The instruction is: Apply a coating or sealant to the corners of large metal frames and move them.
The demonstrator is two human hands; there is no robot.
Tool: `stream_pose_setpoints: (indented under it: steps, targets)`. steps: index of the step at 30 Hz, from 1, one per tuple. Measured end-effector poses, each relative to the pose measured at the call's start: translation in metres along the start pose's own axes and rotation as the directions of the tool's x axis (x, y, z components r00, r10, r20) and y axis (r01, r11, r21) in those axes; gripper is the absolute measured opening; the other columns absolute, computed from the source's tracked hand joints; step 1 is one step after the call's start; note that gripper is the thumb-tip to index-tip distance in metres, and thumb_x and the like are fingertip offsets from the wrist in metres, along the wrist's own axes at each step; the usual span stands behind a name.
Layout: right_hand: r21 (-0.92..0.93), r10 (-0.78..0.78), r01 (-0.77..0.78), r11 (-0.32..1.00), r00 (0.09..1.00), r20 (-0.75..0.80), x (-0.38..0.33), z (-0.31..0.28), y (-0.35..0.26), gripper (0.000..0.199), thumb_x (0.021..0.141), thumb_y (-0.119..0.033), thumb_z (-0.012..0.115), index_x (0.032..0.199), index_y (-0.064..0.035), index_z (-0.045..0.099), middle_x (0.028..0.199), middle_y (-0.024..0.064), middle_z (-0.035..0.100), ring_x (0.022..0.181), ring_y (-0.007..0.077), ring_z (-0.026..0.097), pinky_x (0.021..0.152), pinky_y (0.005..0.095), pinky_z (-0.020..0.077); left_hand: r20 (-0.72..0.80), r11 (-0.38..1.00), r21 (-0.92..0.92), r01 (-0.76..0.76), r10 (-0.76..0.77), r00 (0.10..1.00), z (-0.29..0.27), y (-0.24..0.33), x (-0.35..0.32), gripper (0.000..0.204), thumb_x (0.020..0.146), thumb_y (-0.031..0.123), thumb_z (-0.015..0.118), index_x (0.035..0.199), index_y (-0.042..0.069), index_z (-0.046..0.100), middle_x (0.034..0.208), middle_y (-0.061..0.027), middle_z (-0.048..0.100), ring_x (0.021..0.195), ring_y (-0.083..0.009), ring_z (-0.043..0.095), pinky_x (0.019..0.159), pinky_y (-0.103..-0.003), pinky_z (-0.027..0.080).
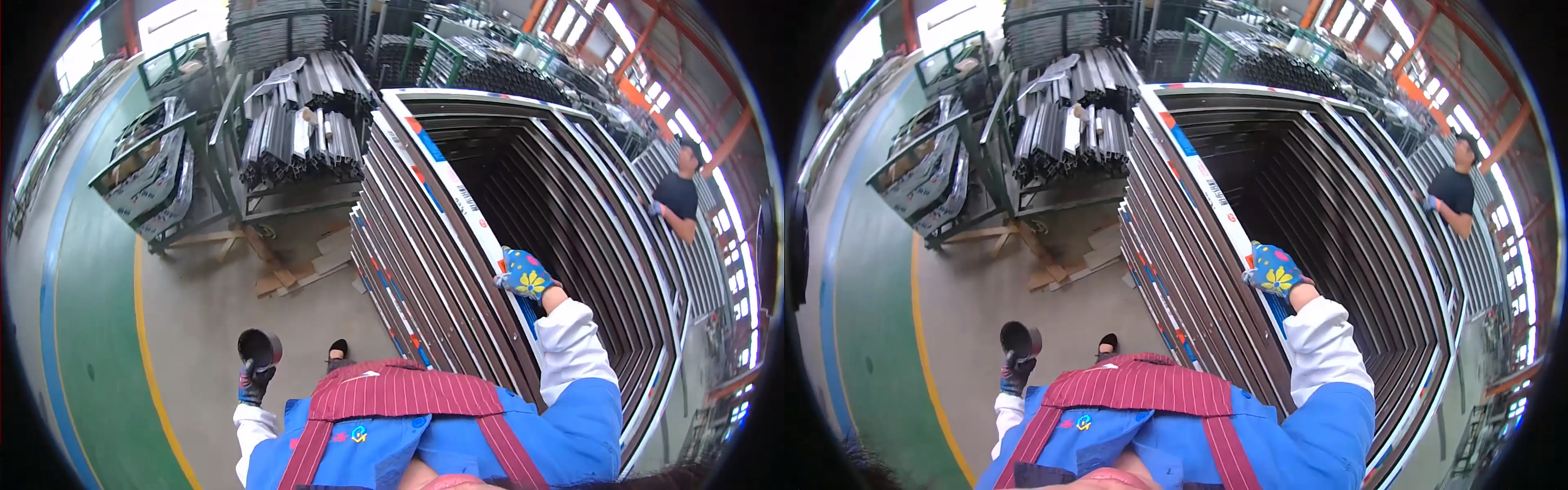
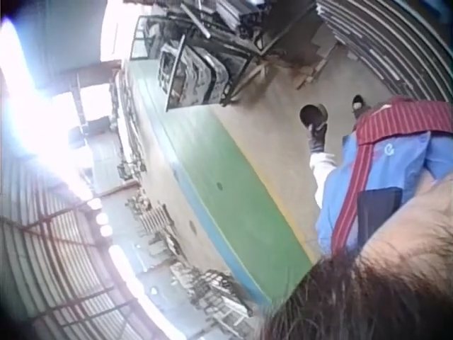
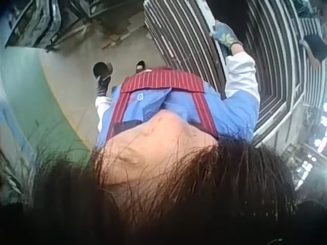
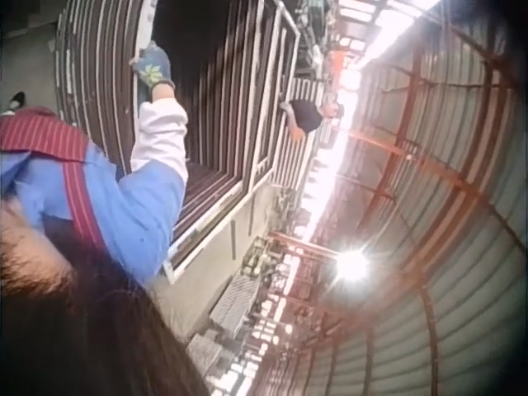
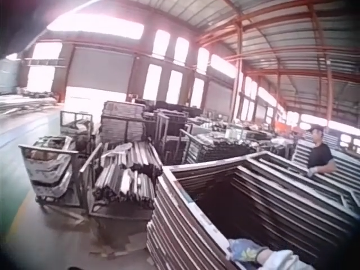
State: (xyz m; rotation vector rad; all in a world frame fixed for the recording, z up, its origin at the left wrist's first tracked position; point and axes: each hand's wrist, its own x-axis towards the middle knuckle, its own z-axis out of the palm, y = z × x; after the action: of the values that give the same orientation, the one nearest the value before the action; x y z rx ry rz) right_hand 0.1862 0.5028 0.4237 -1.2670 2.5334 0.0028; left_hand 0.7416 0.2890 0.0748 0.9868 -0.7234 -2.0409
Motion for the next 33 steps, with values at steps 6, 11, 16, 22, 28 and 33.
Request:
stream_pose_setpoints:
  steps: [6, 11, 16, 22, 28, 33]
  targets:
    - [0.079, 0.099, -0.091, 0.993, 0.990, -0.104, 0.037, 0.017, -0.006, 0.059, 0.073, -0.033, 0.066, 0.118, -0.0007, 0.047, 0.100, 0.0178, 0.059, 0.093, 0.0326, 0.058, 0.078, 0.0377, 0.0473, 0.291, 0.950, 0.289, -0.118, 0.030, 0.956, 0.072, 0.083, 0.154, 0.044, 0.084, 0.030, 0.056, 0.121, 0.006, 0.047, 0.123, -0.0076, 0.049, 0.108, -0.0218, 0.050, 0.086, -0.039, 0.047]
    - [0.156, 0.018, 0.042, 0.987, 0.931, -0.364, -0.010, 0.042, 0.008, 0.065, 0.072, -0.031, 0.068, 0.127, -0.0070, 0.041, 0.115, 0.0194, 0.052, 0.103, 0.0347, 0.053, 0.086, 0.0381, 0.0446, 0.412, 0.926, 0.324, -0.195, 0.047, 0.910, 0.147, 0.142, 0.218, 0.043, 0.086, 0.028, 0.052, 0.122, 0.006, 0.046, 0.122, -0.0147, 0.049, 0.107, -0.0297, 0.051, 0.082, -0.042, 0.048]
    - [0.528, 0.253, -0.268, 0.806, 0.962, 0.103, -0.073, 0.025, 0.021, 0.067, 0.073, -0.039, 0.066, 0.128, -0.0100, 0.041, 0.107, 0.0171, 0.058, 0.099, 0.0300, 0.056, 0.085, 0.0348, 0.0428, 0.505, 0.950, 0.265, -0.168, 0.012, 0.863, 0.242, 0.165, 0.278, 0.039, 0.088, 0.018, 0.050, 0.123, 0.003, 0.044, 0.118, -0.0178, 0.052, 0.101, -0.0314, 0.055, 0.083, -0.037, 0.047]
    - [0.634, 0.200, -0.264, 0.727, 0.965, 0.172, -0.127, 0.049, 0.055, 0.074, 0.071, -0.055, 0.063, 0.127, -0.0103, 0.043, 0.100, 0.0140, 0.062, 0.091, 0.0282, 0.060, 0.078, 0.0349, 0.0461, 0.711, 0.905, 0.327, 0.272, -0.425, 0.561, 0.444, 0.178, 0.206, 0.044, 0.086, 0.033, 0.054, 0.120, 0.005, 0.051, 0.109, -0.0084, 0.061, 0.094, -0.0217, 0.059, 0.079, -0.034, 0.050]
    - [0.556, 0.360, -0.383, 0.738, 0.920, 0.155, -0.148, 0.064, 0.063, 0.069, 0.067, -0.061, 0.062, 0.108, -0.0059, 0.060, 0.099, 0.0139, 0.064, 0.094, 0.0295, 0.060, 0.080, 0.0366, 0.0468, 0.774, 0.902, 0.402, 0.160, -0.428, 0.467, 0.565, 0.114, 0.159, 0.044, 0.087, 0.034, 0.053, 0.123, 0.010, 0.049, 0.114, -0.0078, 0.058, 0.098, -0.0239, 0.059, 0.076, -0.037, 0.052]
    - [0.518, 0.392, -0.418, 0.746, 0.905, 0.166, -0.141, 0.079, 0.072, 0.073, 0.067, -0.065, 0.059, 0.103, -0.0020, 0.062, 0.100, 0.0157, 0.063, 0.094, 0.0322, 0.059, 0.080, 0.0388, 0.0467, 0.841, 0.842, 0.539, 0.011, -0.539, 0.041, 0.654, 0.051, 0.083, 0.054, 0.084, 0.043, 0.054, 0.126, 0.011, 0.045, 0.119, -0.0107, 0.054, 0.103, -0.0248, 0.056, 0.077, -0.038, 0.052]
